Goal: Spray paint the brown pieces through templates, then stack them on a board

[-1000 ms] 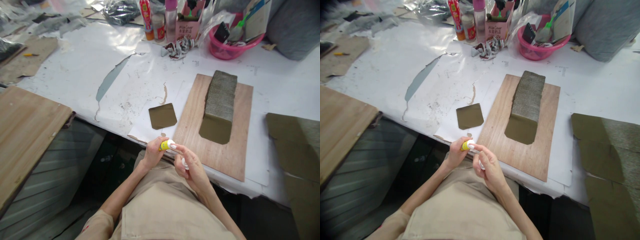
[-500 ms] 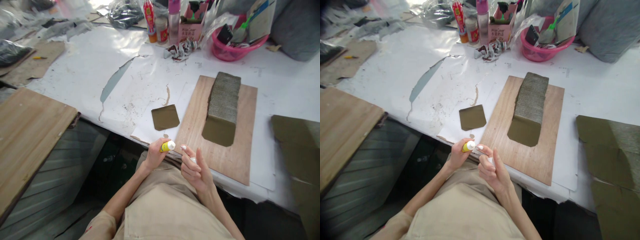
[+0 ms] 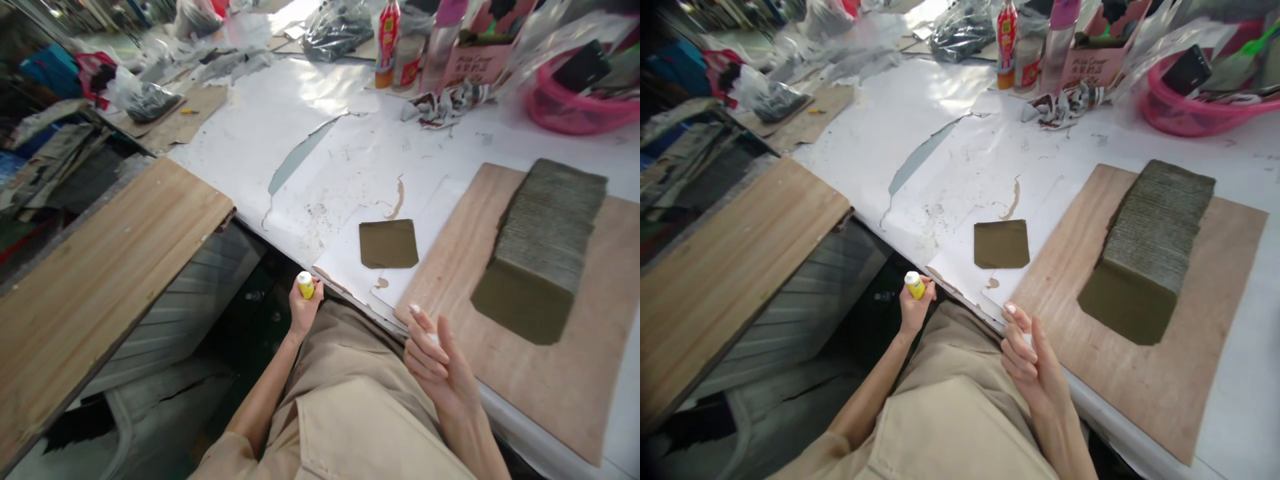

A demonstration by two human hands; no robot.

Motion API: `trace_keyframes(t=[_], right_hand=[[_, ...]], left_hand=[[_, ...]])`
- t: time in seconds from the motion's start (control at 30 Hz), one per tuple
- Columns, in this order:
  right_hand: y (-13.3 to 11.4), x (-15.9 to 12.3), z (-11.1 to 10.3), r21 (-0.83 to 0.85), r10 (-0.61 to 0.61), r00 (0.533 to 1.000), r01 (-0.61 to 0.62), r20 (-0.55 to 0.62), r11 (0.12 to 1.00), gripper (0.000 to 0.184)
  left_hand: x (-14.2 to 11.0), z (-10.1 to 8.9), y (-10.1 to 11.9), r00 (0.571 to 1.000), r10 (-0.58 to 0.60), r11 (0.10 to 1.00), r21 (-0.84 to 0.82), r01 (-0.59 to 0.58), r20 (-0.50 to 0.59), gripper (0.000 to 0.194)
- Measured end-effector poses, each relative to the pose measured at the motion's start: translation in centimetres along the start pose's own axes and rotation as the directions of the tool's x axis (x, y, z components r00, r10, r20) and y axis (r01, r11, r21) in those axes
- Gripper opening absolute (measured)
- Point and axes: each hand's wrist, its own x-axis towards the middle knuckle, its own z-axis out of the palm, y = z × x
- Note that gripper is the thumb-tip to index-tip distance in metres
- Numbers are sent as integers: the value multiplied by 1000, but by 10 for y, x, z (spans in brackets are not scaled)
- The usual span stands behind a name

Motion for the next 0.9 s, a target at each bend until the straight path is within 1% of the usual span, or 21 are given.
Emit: trace_keyframes(t=[0.1,0.17,0.27,0.33,0.4,0.5,0.6,0.67,0.77,0.83,0.9], right_hand=[[2,3,2,-20,15,1000,-16,-17,1000,26],[3,4,2,-23,14,999,-15,-32,1000,25],[4,5,2,-11,16,998,-17,-55,1000,25],[4,6,1,-2,24,998,-24,-65,1000,25],[5,6,1,3,30,997,-30,-72,1000,24],[5,7,2,-4,31,996,-32,-80,999,23],[6,7,3,-29,32,996,-35,-88,999,23],[7,8,4,-38,33,995,-37,-91,999,23],[7,8,5,-39,38,995,-42,-93,998,22],[8,9,6,-34,39,995,-43,-92,999,22],[8,9,7,-23,43,995,-45,-91,999,22]], left_hand=[[11,-2,-17,1000,-7,1000,-5,7,10,31],[15,-2,-25,1000,27,999,35,-28,9,35],[15,-1,-30,995,98,992,85,-97,-8,40],[14,0,-33,993,118,992,51,-117,-19,41],[14,0,-38,995,93,996,11,-93,-20,44],[19,-2,-49,1000,15,1000,-15,-14,26,53],[28,-8,-58,997,-13,999,40,10,81,60],[35,-14,-60,993,-17,990,144,0,113,55],[41,-19,-60,989,-9,971,237,-27,147,32],[41,-20,-58,991,10,968,246,-43,132,19],[38,-18,-58,997,30,967,251,-46,70,12]])
